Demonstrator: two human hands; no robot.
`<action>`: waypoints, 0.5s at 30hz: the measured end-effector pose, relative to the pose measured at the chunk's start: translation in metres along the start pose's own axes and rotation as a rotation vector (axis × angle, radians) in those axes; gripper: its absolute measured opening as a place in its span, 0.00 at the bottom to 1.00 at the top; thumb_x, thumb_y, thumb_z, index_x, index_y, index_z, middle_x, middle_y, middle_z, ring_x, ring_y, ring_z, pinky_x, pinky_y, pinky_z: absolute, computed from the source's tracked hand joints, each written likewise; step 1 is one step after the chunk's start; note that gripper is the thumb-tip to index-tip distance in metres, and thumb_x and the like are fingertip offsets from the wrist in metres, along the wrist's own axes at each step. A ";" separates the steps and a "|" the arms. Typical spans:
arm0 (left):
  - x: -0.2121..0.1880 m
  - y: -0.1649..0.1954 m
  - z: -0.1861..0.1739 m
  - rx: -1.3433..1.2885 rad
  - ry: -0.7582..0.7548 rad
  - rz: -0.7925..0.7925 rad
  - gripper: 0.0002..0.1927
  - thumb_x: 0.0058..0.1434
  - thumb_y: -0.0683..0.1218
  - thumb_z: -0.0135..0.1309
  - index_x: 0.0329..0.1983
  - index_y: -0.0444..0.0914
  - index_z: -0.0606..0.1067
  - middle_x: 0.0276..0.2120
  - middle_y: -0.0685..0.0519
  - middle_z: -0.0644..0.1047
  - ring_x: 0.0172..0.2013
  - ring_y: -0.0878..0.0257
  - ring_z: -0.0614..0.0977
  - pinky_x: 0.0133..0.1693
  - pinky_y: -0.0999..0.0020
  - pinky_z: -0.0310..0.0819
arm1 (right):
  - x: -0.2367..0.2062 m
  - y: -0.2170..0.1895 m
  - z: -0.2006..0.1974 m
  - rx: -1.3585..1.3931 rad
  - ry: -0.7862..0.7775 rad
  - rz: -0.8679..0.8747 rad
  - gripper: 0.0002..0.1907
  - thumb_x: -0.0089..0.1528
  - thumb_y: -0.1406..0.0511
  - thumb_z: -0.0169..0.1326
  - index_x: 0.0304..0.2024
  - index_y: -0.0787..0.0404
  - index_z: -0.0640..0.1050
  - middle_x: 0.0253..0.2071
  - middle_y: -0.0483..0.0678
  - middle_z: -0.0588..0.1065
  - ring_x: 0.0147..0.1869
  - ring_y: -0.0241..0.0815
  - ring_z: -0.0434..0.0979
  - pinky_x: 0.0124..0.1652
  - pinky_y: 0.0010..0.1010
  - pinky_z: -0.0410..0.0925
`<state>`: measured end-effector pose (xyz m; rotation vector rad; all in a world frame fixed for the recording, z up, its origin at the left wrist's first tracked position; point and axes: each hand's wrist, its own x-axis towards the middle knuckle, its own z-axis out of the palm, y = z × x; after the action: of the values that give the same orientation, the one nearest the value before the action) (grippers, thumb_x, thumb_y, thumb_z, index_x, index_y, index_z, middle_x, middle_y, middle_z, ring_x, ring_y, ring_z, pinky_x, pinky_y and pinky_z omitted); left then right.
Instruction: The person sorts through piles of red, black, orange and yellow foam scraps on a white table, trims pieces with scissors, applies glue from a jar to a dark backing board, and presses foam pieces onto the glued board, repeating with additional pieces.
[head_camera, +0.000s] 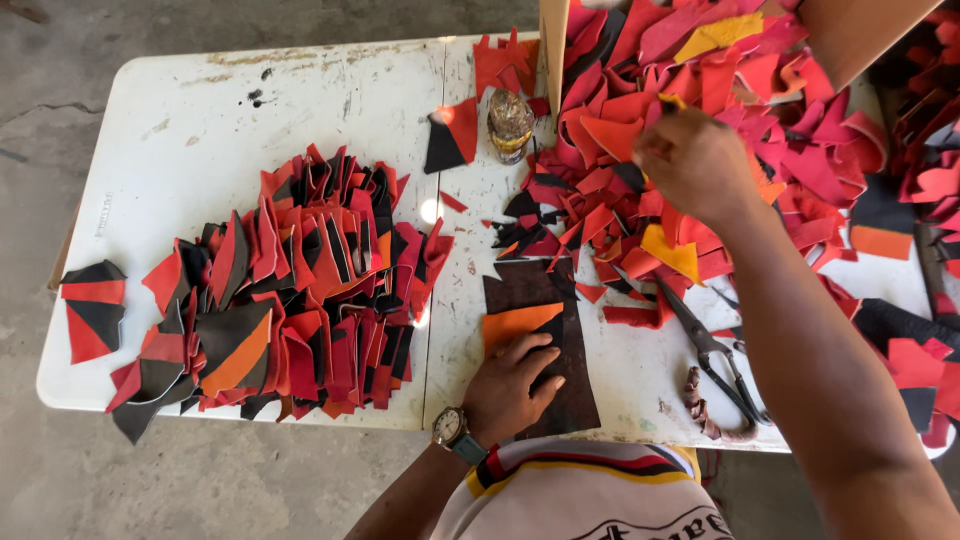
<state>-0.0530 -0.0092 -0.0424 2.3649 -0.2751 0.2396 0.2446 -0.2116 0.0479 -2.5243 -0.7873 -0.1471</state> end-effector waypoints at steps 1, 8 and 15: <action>-0.001 0.001 0.000 -0.006 -0.011 -0.021 0.20 0.62 0.51 0.61 0.53 0.37 0.78 0.56 0.52 0.75 0.50 0.51 0.80 0.49 0.58 0.76 | 0.014 -0.002 0.013 -0.049 0.017 -0.047 0.09 0.69 0.59 0.60 0.46 0.57 0.81 0.38 0.51 0.77 0.43 0.50 0.79 0.48 0.41 0.72; 0.000 0.005 -0.004 -0.026 -0.038 -0.052 0.20 0.62 0.51 0.61 0.53 0.37 0.79 0.57 0.52 0.75 0.49 0.52 0.82 0.47 0.57 0.77 | 0.068 0.022 0.036 -0.304 0.154 -0.335 0.13 0.47 0.57 0.67 0.33 0.51 0.83 0.36 0.47 0.79 0.40 0.50 0.81 0.38 0.44 0.73; -0.001 0.002 -0.004 -0.037 -0.028 -0.049 0.18 0.62 0.51 0.61 0.52 0.37 0.79 0.56 0.52 0.76 0.51 0.52 0.80 0.49 0.58 0.76 | 0.047 0.059 -0.034 0.272 0.115 0.029 0.10 0.69 0.64 0.66 0.44 0.65 0.81 0.37 0.51 0.80 0.37 0.44 0.77 0.37 0.34 0.71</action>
<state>-0.0555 -0.0076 -0.0380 2.3365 -0.2330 0.1770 0.3177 -0.2466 0.0637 -2.2489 -0.6751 -0.1620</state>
